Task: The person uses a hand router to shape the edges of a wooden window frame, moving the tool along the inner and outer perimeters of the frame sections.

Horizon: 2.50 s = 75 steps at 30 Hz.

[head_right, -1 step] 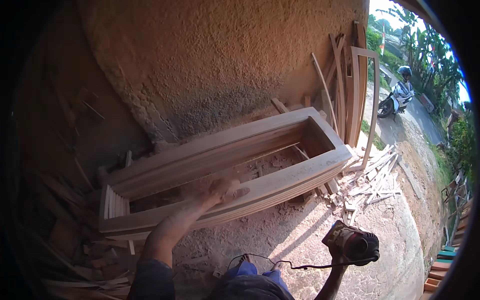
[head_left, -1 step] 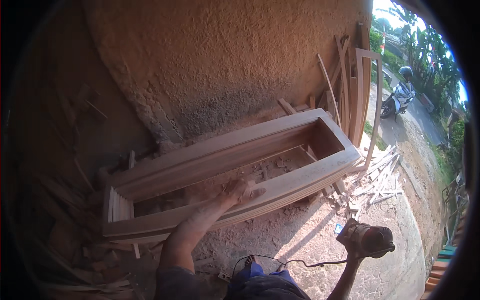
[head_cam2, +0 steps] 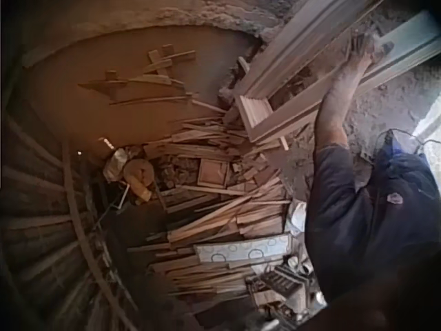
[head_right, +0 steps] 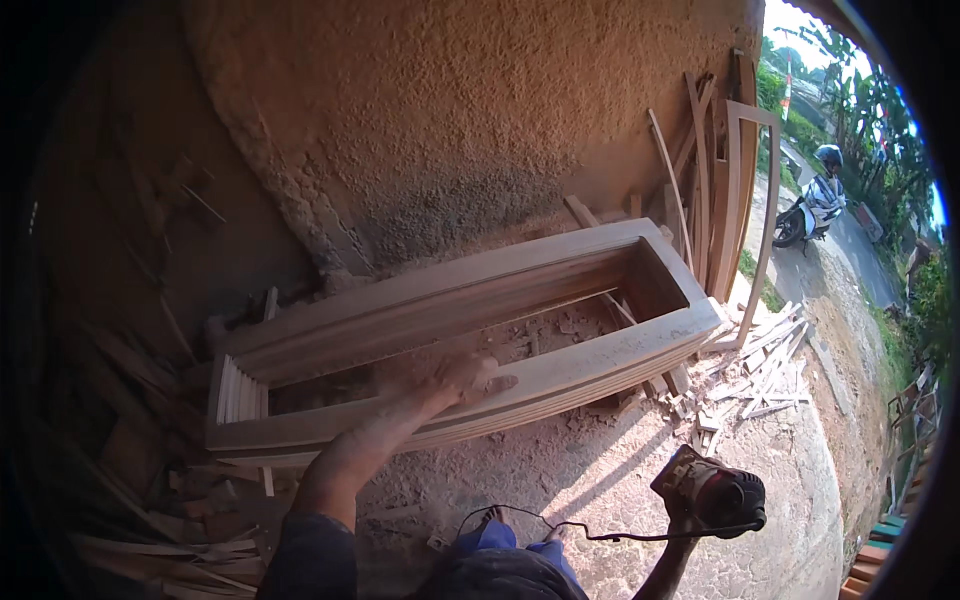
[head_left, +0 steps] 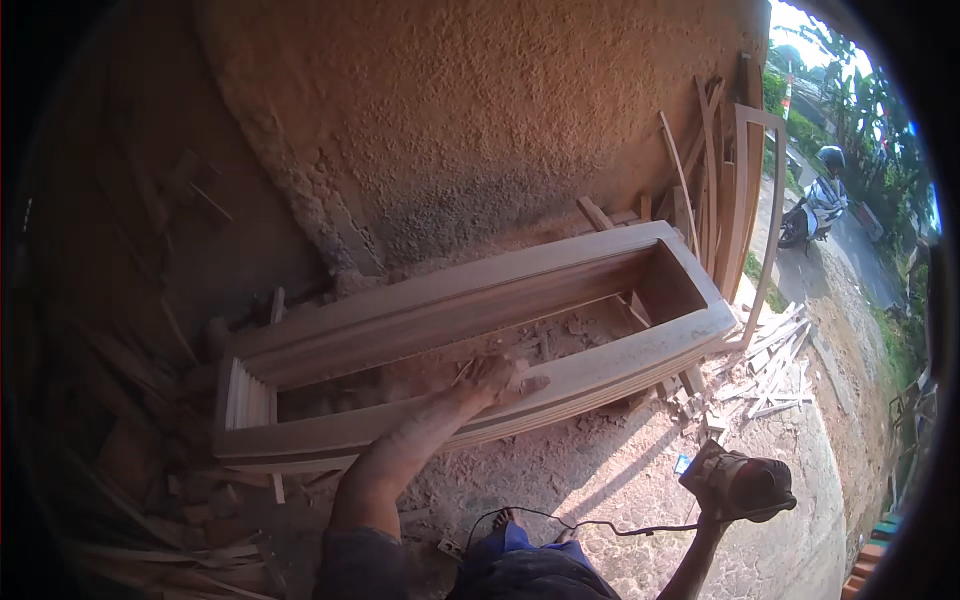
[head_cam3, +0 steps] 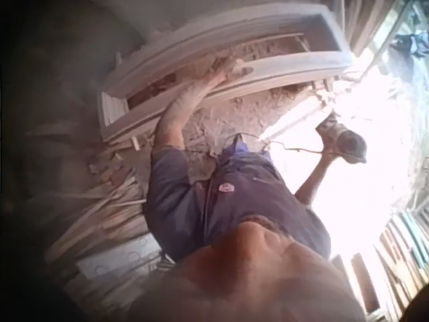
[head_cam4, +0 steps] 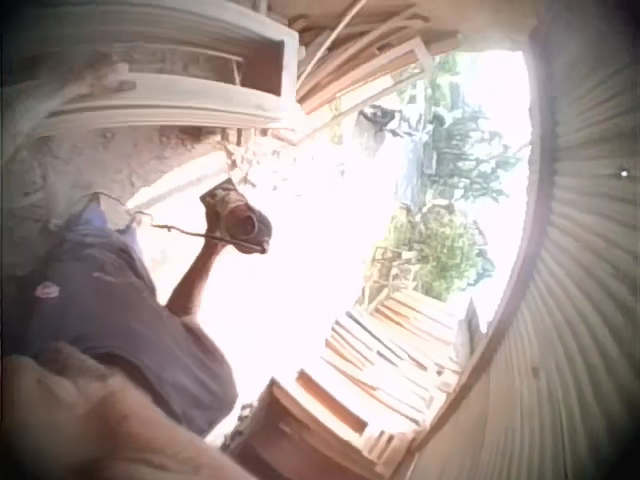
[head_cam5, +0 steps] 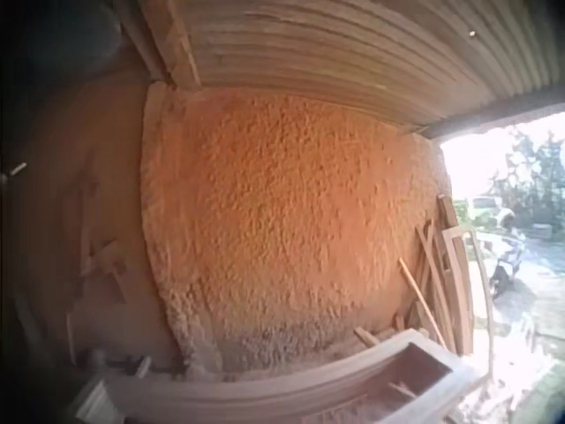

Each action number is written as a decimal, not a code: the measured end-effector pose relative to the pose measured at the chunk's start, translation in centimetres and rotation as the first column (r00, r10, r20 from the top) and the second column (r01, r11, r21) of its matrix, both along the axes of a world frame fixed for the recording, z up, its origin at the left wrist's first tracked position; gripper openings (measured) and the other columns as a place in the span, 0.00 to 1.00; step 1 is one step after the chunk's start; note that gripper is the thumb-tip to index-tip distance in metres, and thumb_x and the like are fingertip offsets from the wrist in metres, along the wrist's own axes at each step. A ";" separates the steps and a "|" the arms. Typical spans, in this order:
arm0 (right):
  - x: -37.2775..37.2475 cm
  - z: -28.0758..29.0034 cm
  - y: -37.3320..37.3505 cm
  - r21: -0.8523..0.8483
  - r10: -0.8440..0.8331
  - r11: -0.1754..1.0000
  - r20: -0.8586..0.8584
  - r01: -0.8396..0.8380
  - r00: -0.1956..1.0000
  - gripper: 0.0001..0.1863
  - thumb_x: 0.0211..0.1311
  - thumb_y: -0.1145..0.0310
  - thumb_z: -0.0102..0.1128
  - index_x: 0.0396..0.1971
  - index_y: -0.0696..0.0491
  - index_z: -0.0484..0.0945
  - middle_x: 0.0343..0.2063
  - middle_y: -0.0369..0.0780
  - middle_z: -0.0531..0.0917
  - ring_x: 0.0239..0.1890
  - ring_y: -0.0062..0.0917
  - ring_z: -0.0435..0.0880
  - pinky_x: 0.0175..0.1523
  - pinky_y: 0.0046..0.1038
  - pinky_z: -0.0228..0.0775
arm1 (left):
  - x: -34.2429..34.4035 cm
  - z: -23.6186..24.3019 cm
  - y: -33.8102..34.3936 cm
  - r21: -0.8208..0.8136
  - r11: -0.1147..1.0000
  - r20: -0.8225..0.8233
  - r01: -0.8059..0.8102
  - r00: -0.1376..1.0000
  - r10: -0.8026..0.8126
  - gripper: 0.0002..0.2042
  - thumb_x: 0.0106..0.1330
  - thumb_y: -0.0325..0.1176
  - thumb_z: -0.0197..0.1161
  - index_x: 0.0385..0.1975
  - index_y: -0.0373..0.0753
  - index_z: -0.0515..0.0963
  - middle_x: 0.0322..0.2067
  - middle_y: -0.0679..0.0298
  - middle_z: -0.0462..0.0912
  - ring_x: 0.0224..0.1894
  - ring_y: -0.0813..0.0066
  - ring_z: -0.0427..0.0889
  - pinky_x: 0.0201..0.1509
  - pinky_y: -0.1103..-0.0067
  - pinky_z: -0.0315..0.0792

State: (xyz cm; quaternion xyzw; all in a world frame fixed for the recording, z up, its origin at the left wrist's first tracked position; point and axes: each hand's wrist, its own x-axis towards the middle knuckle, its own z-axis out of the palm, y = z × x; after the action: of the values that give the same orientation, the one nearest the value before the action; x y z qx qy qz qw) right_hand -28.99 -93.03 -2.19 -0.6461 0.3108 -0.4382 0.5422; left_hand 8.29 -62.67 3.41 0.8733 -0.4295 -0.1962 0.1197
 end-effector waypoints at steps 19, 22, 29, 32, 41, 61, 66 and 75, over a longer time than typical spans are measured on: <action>21.1 5.1 9.7 -0.077 0.432 0.899 0.013 -0.430 0.902 0.30 0.48 0.68 0.83 0.52 0.54 0.78 0.44 0.37 0.86 0.43 0.24 0.85 0.48 0.32 0.81 | -4.8 -6.4 25.6 0.013 0.934 0.374 -0.358 0.868 0.328 0.61 0.38 0.82 0.71 0.63 0.33 0.69 0.59 0.49 0.74 0.62 0.49 0.74 0.71 0.53 0.65; 22.4 5.2 10.8 -0.062 0.500 0.865 0.036 -0.498 0.865 0.30 0.48 0.67 0.83 0.52 0.54 0.78 0.43 0.37 0.86 0.42 0.24 0.85 0.48 0.31 0.81 | -5.4 -7.6 25.5 -0.063 0.933 0.415 -0.354 0.841 0.347 0.59 0.38 0.79 0.73 0.61 0.33 0.71 0.58 0.51 0.76 0.62 0.53 0.75 0.69 0.54 0.68; 26.4 6.3 17.6 -0.013 0.701 0.709 0.119 -0.705 0.703 0.29 0.48 0.67 0.83 0.50 0.54 0.79 0.42 0.37 0.87 0.41 0.24 0.86 0.46 0.31 0.82 | -5.5 -8.3 26.7 -0.152 0.935 0.431 -0.321 0.830 0.355 0.59 0.40 0.76 0.75 0.66 0.34 0.70 0.63 0.50 0.74 0.67 0.52 0.73 0.73 0.52 0.65; 28.1 7.4 21.9 -0.005 0.782 0.614 0.141 -0.789 0.608 0.28 0.48 0.67 0.83 0.50 0.53 0.79 0.41 0.36 0.87 0.40 0.23 0.86 0.45 0.31 0.82 | -7.4 -5.5 26.9 -0.368 0.886 0.527 -0.283 0.722 0.449 0.49 0.52 0.67 0.72 0.67 0.35 0.70 0.68 0.50 0.71 0.71 0.51 0.70 0.77 0.52 0.60; 36.4 12.2 42.9 0.019 0.955 0.230 0.188 -0.973 0.229 0.27 0.48 0.66 0.83 0.48 0.53 0.80 0.40 0.36 0.88 0.38 0.23 0.87 0.43 0.30 0.83 | -8.0 -1.7 48.3 -0.757 0.395 0.200 -0.520 0.391 0.899 0.18 0.67 0.22 0.64 0.57 0.36 0.81 0.60 0.50 0.83 0.64 0.54 0.81 0.70 0.65 0.74; 53.5 4.2 79.0 0.107 0.981 0.015 0.192 -0.994 0.036 0.36 0.47 0.80 0.80 0.56 0.51 0.69 0.41 0.33 0.86 0.38 0.18 0.85 0.43 0.25 0.81 | 15.6 -4.4 70.9 -0.555 0.773 0.094 -0.307 0.900 0.425 0.46 0.49 0.42 0.83 0.70 0.40 0.65 0.61 0.53 0.77 0.63 0.57 0.77 0.64 0.64 0.72; 54.4 2.3 81.4 0.095 0.984 0.096 0.140 -0.991 0.109 0.36 0.46 0.76 0.81 0.55 0.51 0.70 0.42 0.32 0.86 0.41 0.17 0.84 0.47 0.24 0.80 | 17.5 -4.1 70.5 -0.629 0.477 -0.646 -0.614 0.754 0.118 0.22 0.74 0.50 0.63 0.56 0.41 0.74 0.43 0.60 0.85 0.38 0.65 0.85 0.36 0.64 0.81; 55.7 -0.5 81.8 0.215 0.978 0.054 0.185 -0.975 0.095 0.34 0.48 0.74 0.81 0.54 0.51 0.70 0.43 0.33 0.86 0.45 0.17 0.85 0.51 0.25 0.79 | 20.2 -6.0 71.6 -0.532 0.761 -0.228 -0.371 0.929 0.293 0.30 0.48 0.42 0.80 0.52 0.41 0.80 0.51 0.53 0.84 0.57 0.50 0.81 0.61 0.60 0.78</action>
State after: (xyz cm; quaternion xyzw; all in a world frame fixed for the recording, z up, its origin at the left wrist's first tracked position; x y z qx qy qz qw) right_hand 26.70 -11.24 -2.71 -0.6029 -0.1432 0.0945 0.7791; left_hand 28.49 8.91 -2.57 0.8453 -0.2976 -0.0924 0.4340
